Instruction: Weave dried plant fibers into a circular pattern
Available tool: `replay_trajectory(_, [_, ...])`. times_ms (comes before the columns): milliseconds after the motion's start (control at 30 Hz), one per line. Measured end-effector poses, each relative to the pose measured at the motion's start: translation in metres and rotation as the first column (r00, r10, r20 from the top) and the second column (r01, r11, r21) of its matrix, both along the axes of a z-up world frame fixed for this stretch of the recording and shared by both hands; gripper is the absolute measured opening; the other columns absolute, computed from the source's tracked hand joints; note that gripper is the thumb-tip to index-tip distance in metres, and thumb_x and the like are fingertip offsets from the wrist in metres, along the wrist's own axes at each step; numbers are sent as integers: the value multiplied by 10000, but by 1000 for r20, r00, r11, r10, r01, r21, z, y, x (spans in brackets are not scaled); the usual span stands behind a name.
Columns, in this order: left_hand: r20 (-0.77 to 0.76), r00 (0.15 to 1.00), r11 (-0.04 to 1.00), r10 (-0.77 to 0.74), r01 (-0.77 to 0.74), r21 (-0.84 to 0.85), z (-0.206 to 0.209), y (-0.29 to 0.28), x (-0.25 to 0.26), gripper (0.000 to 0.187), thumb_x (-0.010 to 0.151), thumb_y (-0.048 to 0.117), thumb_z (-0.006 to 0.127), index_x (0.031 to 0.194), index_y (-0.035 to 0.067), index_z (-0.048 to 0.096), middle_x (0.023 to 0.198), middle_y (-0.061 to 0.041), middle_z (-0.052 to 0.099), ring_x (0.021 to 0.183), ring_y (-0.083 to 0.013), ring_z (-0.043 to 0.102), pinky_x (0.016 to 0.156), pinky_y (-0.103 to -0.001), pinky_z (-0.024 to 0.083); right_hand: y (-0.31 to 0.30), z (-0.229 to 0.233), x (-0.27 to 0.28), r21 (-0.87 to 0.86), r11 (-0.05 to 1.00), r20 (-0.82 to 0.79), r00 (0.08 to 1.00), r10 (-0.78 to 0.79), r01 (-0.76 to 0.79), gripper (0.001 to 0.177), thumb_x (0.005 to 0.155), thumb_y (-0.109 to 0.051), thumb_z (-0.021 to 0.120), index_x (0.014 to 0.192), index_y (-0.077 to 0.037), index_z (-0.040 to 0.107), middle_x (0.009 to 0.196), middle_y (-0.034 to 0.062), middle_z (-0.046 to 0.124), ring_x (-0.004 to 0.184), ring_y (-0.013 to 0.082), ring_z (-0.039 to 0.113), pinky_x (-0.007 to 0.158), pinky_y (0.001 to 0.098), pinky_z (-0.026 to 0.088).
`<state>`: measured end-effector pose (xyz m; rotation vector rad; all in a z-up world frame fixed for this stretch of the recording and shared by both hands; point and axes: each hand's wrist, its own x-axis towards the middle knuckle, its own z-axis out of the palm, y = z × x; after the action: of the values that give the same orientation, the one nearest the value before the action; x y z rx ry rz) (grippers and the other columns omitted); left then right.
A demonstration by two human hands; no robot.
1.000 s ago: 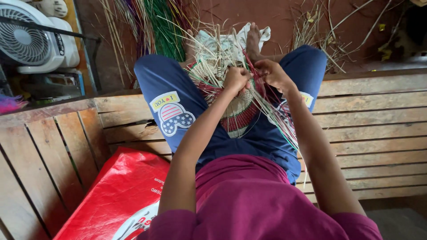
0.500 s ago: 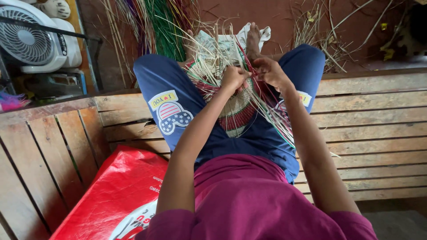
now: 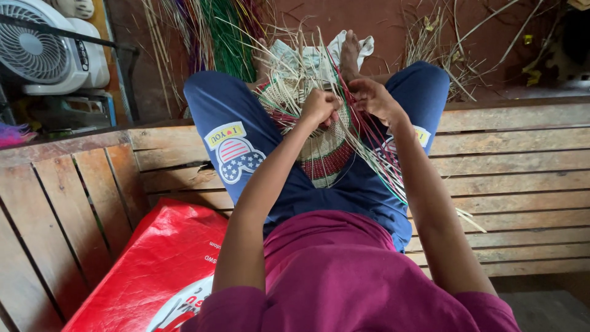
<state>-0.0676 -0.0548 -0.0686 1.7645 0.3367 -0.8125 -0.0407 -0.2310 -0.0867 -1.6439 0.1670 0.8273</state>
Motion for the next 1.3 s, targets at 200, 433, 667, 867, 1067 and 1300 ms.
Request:
replay_trajectory(200, [12,997,996,71,-70,-60,0,-2,0,114,696,202,550,706,135,641,457,-44,605,302,-120,557,328,-173,408,-3,-3,3,-32,999,52,999,-15,17,518,628,66,644,1116,-79,551,813,88,580,703,157,541,541,288,505])
replay_trajectory(433, [-70,997,1000,18,-18,5,-19,-7,8,150,715,289,576,690,151,630,451,-22,604,301,-104,554,302,-150,330,-5,-9,3,-16,999,7,1000,-28,28,546,671,71,632,1176,-86,494,757,44,570,630,116,554,483,197,500])
replay_trajectory(667, [-184,974,974,133,-163,-156,-30,-28,15,342,695,338,647,794,16,585,498,-110,615,311,-113,539,293,-164,304,-17,-6,-9,-124,990,200,975,93,-69,598,693,96,644,1237,-46,440,957,190,561,839,262,587,647,360,503])
replay_trajectory(867, [-175,975,982,137,-157,-101,-46,-27,15,268,745,294,580,815,36,585,533,-76,633,316,-107,546,310,-154,364,13,40,-81,-449,877,744,614,264,167,222,716,20,557,923,-48,598,942,124,501,771,356,552,633,412,480])
replay_trajectory(1067, [-69,993,994,95,-99,-52,-27,-16,10,197,717,266,610,776,79,630,500,-43,626,307,-102,557,303,-155,391,9,-13,-103,-606,788,657,626,420,107,164,743,-88,563,898,-69,614,803,87,488,726,309,522,617,384,449])
replay_trajectory(1300, [-113,908,880,404,-420,-222,-5,-11,11,179,746,230,603,778,53,598,567,-99,642,412,-135,619,309,-160,397,14,21,-95,-537,843,611,707,356,40,119,735,-42,566,851,-26,590,754,135,464,707,392,511,586,425,425])
